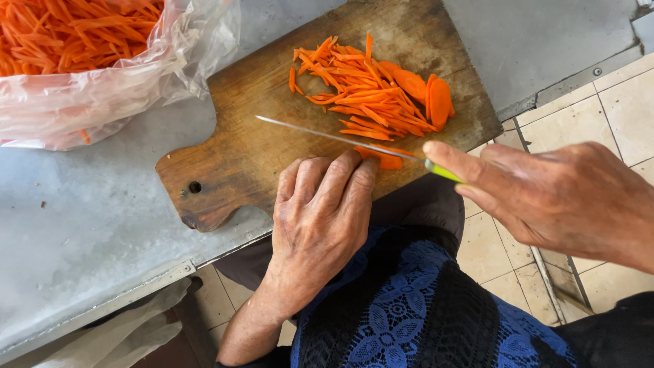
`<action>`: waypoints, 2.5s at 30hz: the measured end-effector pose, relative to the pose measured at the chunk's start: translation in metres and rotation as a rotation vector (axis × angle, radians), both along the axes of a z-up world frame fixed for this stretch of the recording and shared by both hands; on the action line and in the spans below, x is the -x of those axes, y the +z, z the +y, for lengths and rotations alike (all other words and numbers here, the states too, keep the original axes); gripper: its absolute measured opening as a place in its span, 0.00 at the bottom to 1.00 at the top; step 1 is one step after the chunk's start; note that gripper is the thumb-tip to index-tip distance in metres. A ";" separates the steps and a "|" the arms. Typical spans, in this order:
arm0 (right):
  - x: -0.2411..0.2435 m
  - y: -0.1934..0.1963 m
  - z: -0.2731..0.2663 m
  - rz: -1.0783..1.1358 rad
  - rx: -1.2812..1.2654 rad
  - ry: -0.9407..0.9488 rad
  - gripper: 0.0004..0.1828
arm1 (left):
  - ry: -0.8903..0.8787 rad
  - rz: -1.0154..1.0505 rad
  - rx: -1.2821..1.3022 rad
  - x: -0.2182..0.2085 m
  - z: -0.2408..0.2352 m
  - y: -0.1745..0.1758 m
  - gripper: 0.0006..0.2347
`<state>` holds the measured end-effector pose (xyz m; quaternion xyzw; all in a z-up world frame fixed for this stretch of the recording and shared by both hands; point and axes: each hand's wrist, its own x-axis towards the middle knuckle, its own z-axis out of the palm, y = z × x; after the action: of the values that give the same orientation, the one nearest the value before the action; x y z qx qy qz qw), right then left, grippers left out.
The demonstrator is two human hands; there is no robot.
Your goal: The person slices carrots into thin strips on a wooden cutting board using a knife. The sliced carrots are accumulated on the board and later transferred into a plastic bag.
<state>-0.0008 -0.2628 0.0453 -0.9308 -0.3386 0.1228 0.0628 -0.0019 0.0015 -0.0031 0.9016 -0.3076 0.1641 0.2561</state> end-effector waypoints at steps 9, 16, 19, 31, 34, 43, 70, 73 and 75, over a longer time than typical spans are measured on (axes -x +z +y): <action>0.002 -0.004 0.003 -0.005 0.035 0.001 0.44 | -0.021 0.009 0.004 -0.004 0.002 0.000 0.14; -0.013 -0.011 0.008 -0.035 0.046 0.021 0.44 | -0.014 0.022 0.017 0.000 0.001 -0.001 0.14; -0.010 -0.008 0.001 -0.011 0.016 0.010 0.44 | -0.008 0.013 0.017 0.000 0.002 -0.001 0.14; -0.002 -0.014 0.000 0.073 0.066 0.013 0.44 | -0.029 0.010 -0.013 -0.003 0.003 -0.002 0.13; -0.009 -0.011 0.007 0.054 0.133 -0.002 0.47 | -0.025 0.006 -0.008 -0.003 0.003 -0.002 0.13; 0.001 -0.006 -0.007 0.014 -0.115 -0.046 0.43 | -0.012 0.014 0.027 0.002 0.003 -0.004 0.13; -0.010 -0.010 0.002 -0.026 0.026 0.010 0.47 | -0.016 -0.012 0.029 0.002 0.001 -0.007 0.13; -0.007 -0.007 -0.001 0.047 -0.005 -0.012 0.47 | -0.006 -0.023 0.018 0.002 0.002 -0.008 0.13; 0.005 -0.004 -0.005 0.034 -0.025 -0.032 0.46 | -0.008 -0.027 0.020 0.003 0.002 -0.008 0.13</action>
<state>-0.0062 -0.2677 0.0410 -0.9330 -0.3241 0.1334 0.0821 -0.0044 0.0038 -0.0112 0.8955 -0.3128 0.1783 0.2616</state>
